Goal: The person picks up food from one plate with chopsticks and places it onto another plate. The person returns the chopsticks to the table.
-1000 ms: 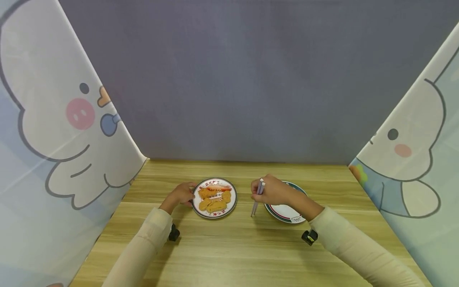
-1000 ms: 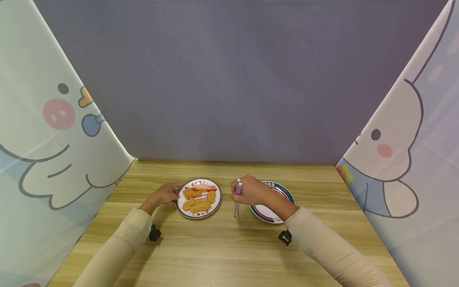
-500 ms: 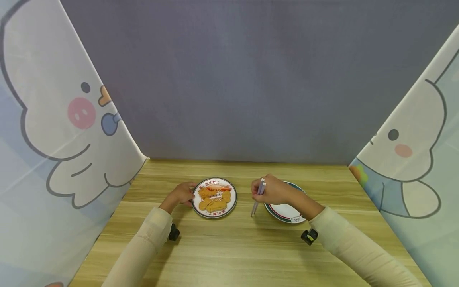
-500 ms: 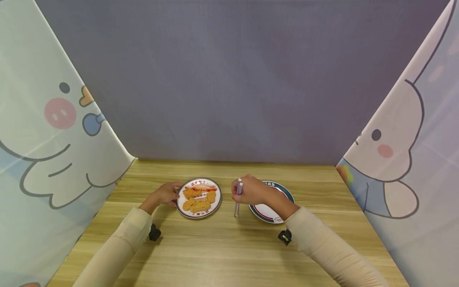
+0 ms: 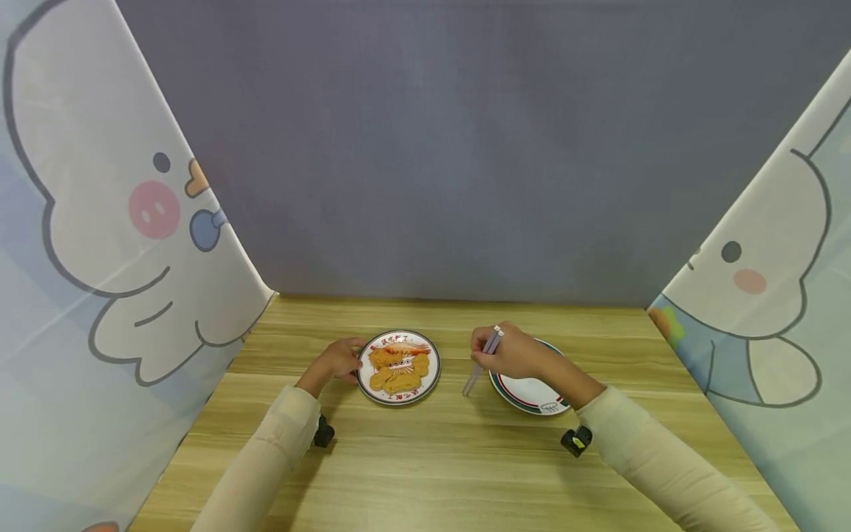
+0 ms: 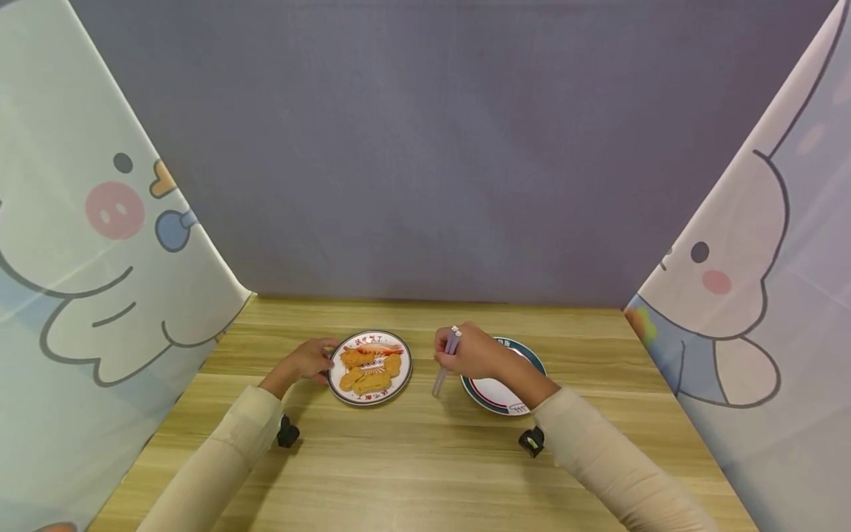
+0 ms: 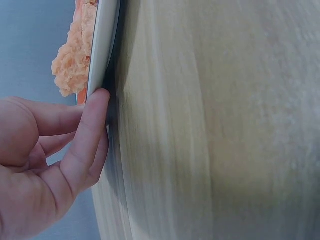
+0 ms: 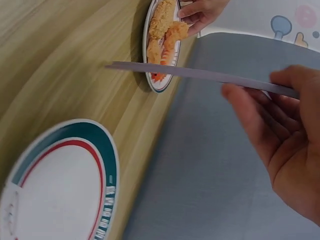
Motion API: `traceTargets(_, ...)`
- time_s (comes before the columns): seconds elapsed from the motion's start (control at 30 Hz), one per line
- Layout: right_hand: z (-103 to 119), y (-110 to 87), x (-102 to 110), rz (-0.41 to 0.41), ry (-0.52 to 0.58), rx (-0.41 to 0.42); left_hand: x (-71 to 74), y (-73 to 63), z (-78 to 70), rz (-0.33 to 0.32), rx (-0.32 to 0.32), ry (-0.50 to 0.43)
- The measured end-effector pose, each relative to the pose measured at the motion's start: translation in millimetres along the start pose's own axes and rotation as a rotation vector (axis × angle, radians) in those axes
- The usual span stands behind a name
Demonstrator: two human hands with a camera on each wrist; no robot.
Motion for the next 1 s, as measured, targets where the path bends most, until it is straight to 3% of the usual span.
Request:
traceTargets(0.27, -28.0, 5.9, -4.7, -0.145, 0.318, -0.148, 0.2, 1.9, 0.5, 0.007, -0.003, 0.007)
traceTargets(0.47, -43.2, 10.9, -11.6, -0.212, 0.492, -0.160, -0.1, 2.8, 1.1, 0.011, 0.002, 0.005)
traceTargets(0.67, -43.1, 15.7, -22.2, -0.223, 0.578, -0.125, 0.9, 2.5, 1.0, 0.008, -0.005, -0.003)
traceTargets(1.0, -41.9, 23.1, -38.7, -0.221, 0.620, -0.099, -0.4, 1.3, 1.0, 0.014, -0.007, -0.004)
Point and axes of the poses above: each hand's wrist, its own y-axis towards the middle knuckle, its own x-axis out of the back of the hand, z = x × y, the point moved 6 cm from there along y, towards the middle knuckle, and after that the axes turned 5 degrees about -x, right-handed, at the moved point
